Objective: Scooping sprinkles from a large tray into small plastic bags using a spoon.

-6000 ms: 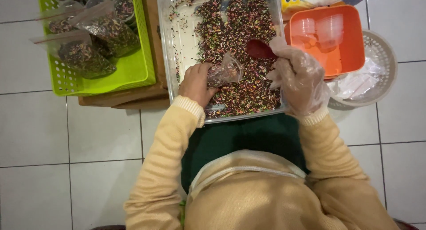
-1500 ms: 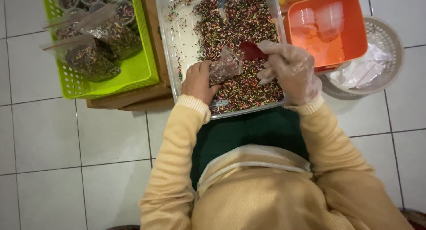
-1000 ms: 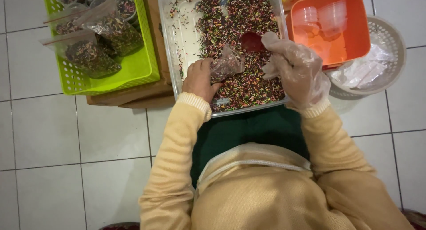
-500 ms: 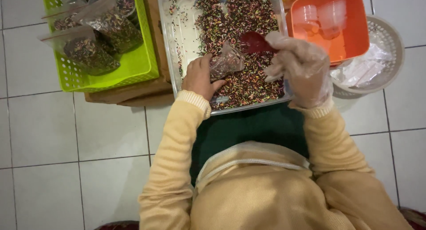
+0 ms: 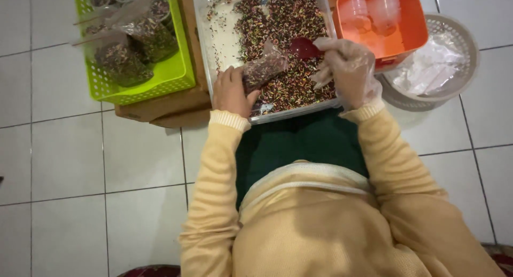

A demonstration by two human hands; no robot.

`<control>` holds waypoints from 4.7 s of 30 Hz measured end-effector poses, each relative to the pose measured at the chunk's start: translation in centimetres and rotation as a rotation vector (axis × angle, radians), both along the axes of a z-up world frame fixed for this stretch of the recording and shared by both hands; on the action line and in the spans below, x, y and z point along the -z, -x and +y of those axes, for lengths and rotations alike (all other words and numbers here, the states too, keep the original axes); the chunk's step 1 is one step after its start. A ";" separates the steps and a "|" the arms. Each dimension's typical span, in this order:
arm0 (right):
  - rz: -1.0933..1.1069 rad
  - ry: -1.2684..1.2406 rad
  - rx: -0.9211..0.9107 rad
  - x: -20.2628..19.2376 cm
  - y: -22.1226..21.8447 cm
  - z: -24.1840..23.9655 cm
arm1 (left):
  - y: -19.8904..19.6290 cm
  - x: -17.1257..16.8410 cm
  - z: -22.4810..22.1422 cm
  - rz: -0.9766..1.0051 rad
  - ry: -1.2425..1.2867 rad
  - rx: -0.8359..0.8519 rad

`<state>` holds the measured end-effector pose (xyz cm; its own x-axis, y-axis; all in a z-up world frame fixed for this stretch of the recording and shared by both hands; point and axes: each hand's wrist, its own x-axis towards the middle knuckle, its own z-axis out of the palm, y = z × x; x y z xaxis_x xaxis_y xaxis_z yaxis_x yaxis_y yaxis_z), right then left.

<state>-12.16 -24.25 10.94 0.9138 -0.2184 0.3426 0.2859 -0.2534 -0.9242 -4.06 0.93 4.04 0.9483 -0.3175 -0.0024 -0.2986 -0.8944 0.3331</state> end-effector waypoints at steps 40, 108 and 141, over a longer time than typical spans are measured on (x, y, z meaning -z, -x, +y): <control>-0.552 -0.366 -1.009 6.1 -2.6 -3.8 | 1.6 0.4 0.6 0.103 0.040 -0.068; -0.378 1.013 -0.352 -4.9 -9.8 3.5 | -2.8 -1.3 0.2 0.304 0.415 0.173; 0.220 1.092 0.036 1.6 -6.9 -1.5 | -2.7 -0.3 0.8 0.266 0.353 0.213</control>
